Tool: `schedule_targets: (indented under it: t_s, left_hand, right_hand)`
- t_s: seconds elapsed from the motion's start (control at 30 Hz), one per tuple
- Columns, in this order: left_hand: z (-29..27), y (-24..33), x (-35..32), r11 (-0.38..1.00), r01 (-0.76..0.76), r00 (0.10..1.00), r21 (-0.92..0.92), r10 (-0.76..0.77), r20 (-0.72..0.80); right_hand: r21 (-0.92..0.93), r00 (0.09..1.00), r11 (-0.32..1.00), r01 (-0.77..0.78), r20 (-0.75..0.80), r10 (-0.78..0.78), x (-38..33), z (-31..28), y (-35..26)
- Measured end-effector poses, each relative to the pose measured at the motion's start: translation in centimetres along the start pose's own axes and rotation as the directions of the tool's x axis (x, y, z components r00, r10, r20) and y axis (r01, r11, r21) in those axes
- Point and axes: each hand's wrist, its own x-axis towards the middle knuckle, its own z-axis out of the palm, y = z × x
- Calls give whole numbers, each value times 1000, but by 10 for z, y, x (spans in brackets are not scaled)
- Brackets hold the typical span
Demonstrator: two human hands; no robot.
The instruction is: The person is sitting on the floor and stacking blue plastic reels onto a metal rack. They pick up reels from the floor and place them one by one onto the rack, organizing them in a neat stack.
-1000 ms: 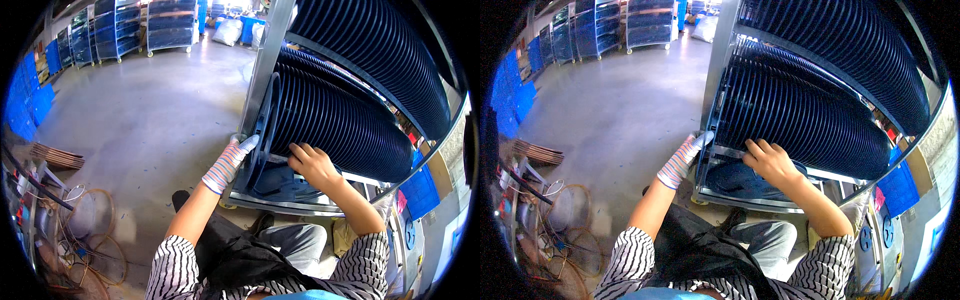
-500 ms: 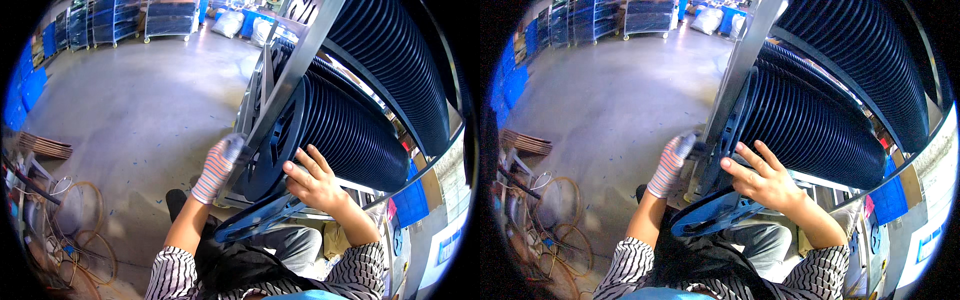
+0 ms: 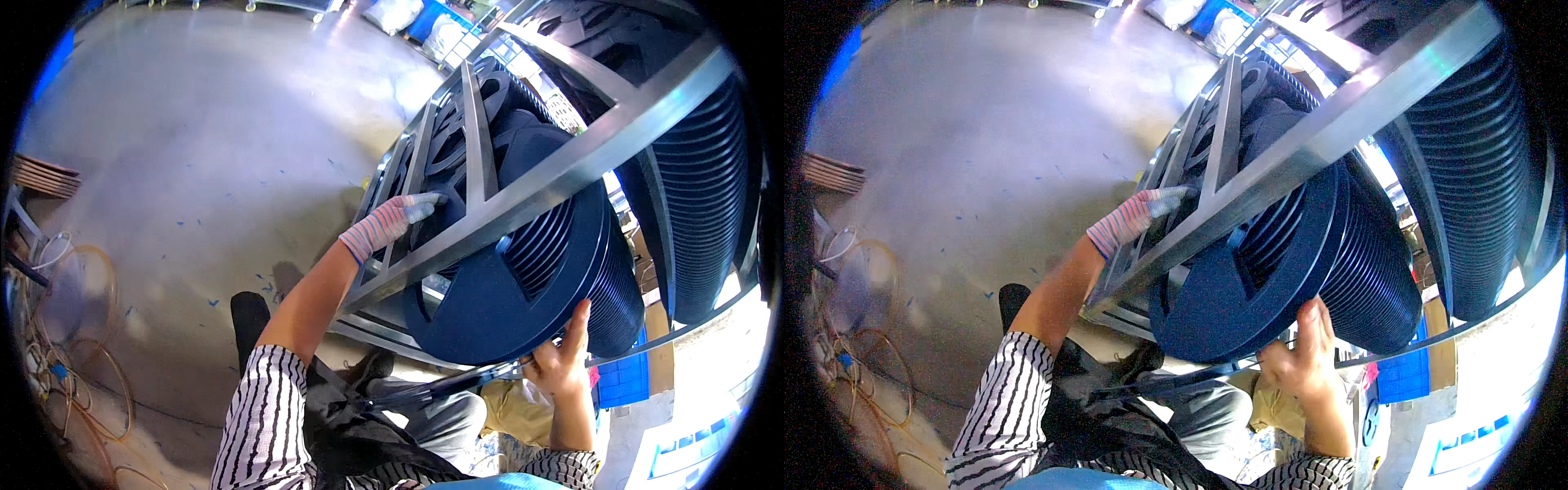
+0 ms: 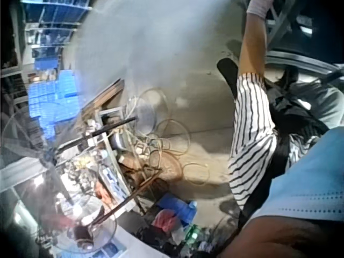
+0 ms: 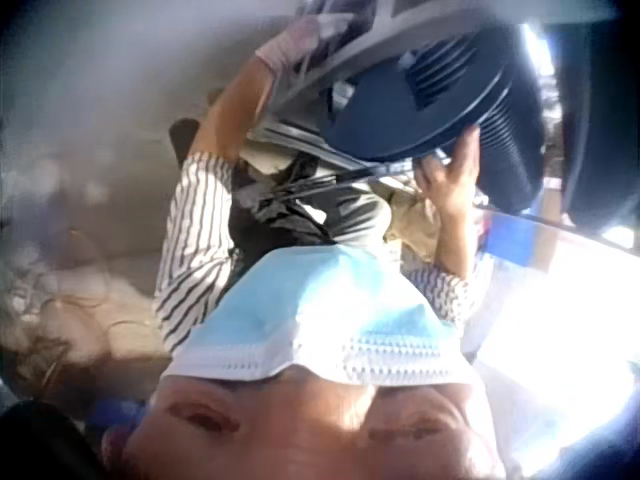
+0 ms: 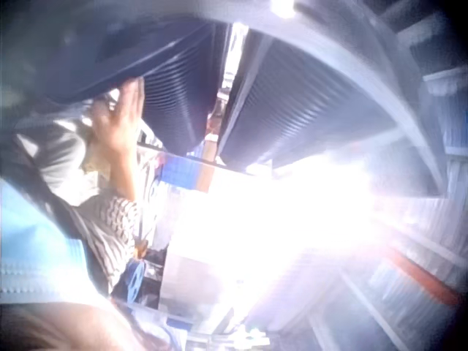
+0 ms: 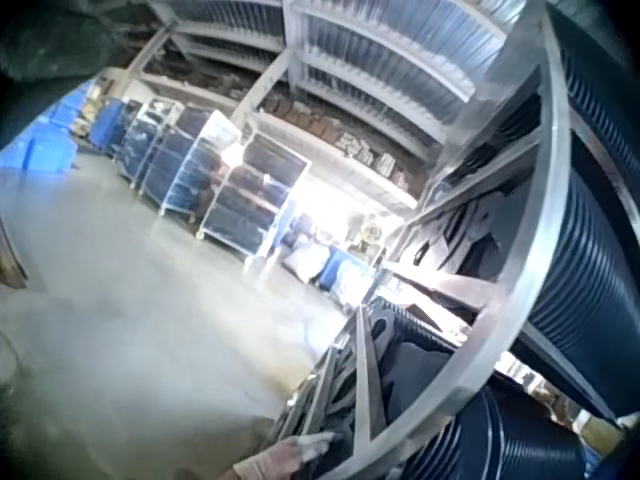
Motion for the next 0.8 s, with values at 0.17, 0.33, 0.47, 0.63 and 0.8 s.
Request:
schedule_targets:
  t_s: [0.17, 0.33, 0.47, 0.63, 0.8]
  left_hand:
    - [9, 2, 17, 949, 133, 991, 287, -132, -23]
    - [6, -15, 41, 925, 45, 999, 378, -32, -40]
    - [6, -17, 49, 926, 22, 999, 377, -8, -38]
    - [5, -21, 54, 943, -27, 993, 332, 64, -101]
    - [11, -15, 55, 957, -48, 966, 286, 117, -231]
  right_hand:
    - [47, 969, 972, -232, 94, 227, 26, -2, 29]
    - [16, 995, 995, -95, 21, 94, 46, 16, 46]
    - [-33, 999, 999, 1, -35, -2, 47, 24, 44]
    - [55, 985, 994, 97, -147, -88, 55, 28, 37]
    - [227, 980, 958, 176, -136, -147, 34, 13, 34]
